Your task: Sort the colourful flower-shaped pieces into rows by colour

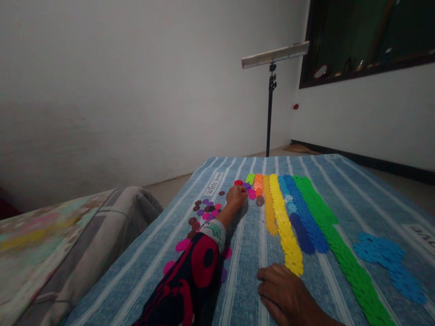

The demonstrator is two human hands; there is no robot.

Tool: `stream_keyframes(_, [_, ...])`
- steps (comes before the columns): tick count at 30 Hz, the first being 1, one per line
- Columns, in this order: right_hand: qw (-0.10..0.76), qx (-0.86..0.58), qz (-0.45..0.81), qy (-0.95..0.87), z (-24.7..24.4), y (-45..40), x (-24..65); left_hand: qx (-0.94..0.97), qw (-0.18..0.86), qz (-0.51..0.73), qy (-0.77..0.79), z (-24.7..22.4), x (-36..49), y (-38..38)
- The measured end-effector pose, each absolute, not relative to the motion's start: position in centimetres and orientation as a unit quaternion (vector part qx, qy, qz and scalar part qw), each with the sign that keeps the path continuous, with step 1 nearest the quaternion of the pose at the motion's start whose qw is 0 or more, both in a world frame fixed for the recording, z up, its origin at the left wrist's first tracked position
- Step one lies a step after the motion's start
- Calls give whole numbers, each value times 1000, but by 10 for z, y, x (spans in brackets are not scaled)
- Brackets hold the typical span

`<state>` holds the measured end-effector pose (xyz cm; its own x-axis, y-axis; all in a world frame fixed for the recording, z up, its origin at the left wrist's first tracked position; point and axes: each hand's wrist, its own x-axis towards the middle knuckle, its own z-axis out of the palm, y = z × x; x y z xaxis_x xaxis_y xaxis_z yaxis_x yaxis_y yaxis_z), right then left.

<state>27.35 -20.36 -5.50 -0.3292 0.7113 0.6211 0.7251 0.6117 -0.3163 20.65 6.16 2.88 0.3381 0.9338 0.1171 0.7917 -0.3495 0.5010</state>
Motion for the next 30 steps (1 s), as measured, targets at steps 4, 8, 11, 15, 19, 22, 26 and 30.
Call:
stream_keyframes(4, [370, -445, 3, -816, -48, -208, 273, 817, 208, 194, 501, 34, 172, 53])
stream_keyframes(8, [373, -453, 13, -810, -45, -213, 273, 846, 263, 140, 443, 37, 128, 31])
stream_keyframes(11, [367, -456, 18, -811, -45, -214, 274, 847, 301, 107, 426, 37, 99, 10])
stream_keyframes(15, [359, -456, 28, -814, -46, -215, 275, 839, 336, 73, 422, 37, 73, -12])
stream_keyframes(19, [350, -458, 34, -817, -44, -216, 276, 846, 340, 37, 408, 39, 62, -27])
stream_keyframes(22, [347, -459, 35, -817, -43, -217, 276, 851, 322, 15, 414, 41, 62, -35])
stream_keyframes(26, [351, -459, 39, -815, -43, -217, 276, 863, 288, -15, 414, 44, 70, -45])
stream_keyframes(30, [344, -460, 40, -817, -43, -216, 276, 871, 271, -7, 410, 45, 76, -50])
